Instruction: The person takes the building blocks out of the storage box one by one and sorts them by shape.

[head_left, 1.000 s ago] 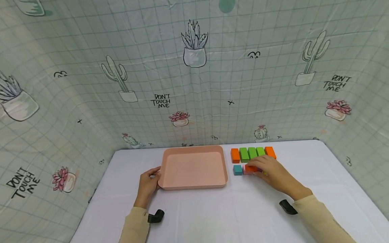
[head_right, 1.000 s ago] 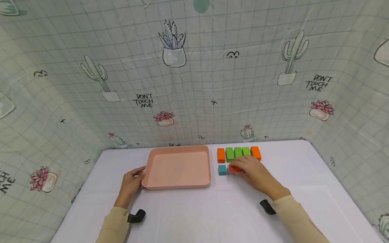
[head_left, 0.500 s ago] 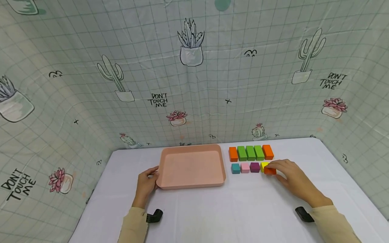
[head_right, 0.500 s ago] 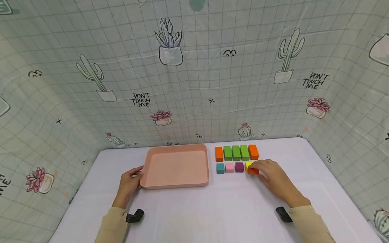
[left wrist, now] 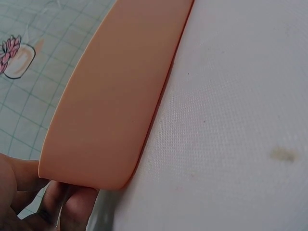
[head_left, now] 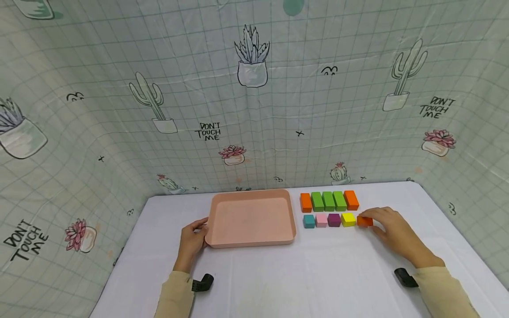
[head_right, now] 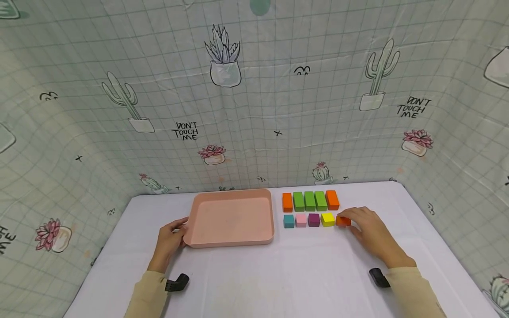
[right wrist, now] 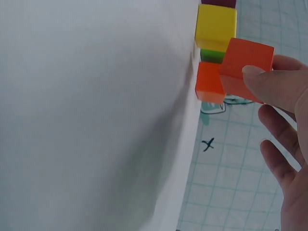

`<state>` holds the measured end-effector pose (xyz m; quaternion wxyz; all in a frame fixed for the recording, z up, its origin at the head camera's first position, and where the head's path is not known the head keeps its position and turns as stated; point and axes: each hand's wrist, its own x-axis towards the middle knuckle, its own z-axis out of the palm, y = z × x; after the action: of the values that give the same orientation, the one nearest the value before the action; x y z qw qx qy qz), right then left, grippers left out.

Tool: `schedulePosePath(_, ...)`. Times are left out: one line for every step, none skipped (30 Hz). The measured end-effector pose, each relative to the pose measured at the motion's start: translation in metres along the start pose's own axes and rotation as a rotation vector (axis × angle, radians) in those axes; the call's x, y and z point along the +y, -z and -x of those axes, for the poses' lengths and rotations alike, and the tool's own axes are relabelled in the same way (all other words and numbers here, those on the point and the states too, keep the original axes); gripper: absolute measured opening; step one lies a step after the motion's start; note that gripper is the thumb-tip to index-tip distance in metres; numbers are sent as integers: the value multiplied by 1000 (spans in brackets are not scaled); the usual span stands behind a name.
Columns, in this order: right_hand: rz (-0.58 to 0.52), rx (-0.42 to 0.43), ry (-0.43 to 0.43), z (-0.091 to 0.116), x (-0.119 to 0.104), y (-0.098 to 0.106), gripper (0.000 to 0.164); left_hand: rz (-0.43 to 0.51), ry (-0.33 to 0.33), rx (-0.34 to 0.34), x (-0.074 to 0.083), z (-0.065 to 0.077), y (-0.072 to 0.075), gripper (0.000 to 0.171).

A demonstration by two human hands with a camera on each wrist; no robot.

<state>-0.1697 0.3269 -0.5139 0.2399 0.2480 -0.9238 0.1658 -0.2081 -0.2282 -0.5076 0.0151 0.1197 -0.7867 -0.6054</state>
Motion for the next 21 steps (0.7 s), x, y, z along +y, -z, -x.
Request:
schedulePosePath(0,5,3,0,2,0,64,2,2,-1,0,0,0,34)
schedulePosePath(4,7,4,-1,4,0,63,3,2,0,0,1,0,34)
schedulePosePath(4,6,5,-1,5,0,63,2,2,1,0,1,0,34)
schedulePosePath(3,1,5,-2,6,0,62,0,0,1,0,1,0,34)
schedulePosePath(1,-7,1,-2,7,0,62,-1,-1,3,0,1,0,34)
schedulePosePath(2,-18,-4,-2,8,-1,61,-1,0,4,0,1,1,34)
schedulePosePath(-2,-32,-9,-3,9,-1,60,-1,1,5,0,1,1,34)
schedulePosePath(-2,-46,-14,-3,9,-1,59,-1,2,5,0,1,1,34)
schedulePosePath(-7,-59,-20,-4,10,-2,57,-1,2,4,0,1,1,34)
schedulePosePath(-7,-73,-27,-4,11,-2,56,-1,3,3,1,1,1,34)
schedulePosePath(-6,-87,-35,-5,11,-3,55,-2,3,2,1,1,1,34)
schedulePosePath(-5,-100,-42,-6,12,-3,54,-2,3,1,1,1,1,34)
schedulePosePath(-9,-112,-48,-6,13,-4,53,-2,3,-1,1,1,1,34)
schedulePosePath(-9,-121,-52,-7,13,-4,52,-3,3,-3,1,2,1,34)
schedulePosePath(-12,-132,-57,-7,14,-5,52,-3,4,-4,1,2,1,34)
schedulePosePath(-13,-143,-60,-8,15,-6,51,-2,5,-4,1,2,1,34)
schedulePosePath(-16,-154,-64,-9,15,-6,50,-4,5,-2,1,2,1,34)
schedulePosePath(-24,-169,-72,-10,15,-6,49,-4,5,0,1,2,1,34)
schedulePosePath(-28,-181,-76,-11,15,-6,48,-3,4,2,0,1,0,34)
schedulePosePath(-31,-192,-82,-12,15,-6,47,-5,4,6,0,1,0,34)
schedulePosePath(-34,-204,-87,-13,15,-6,46,-6,3,9,0,1,0,34)
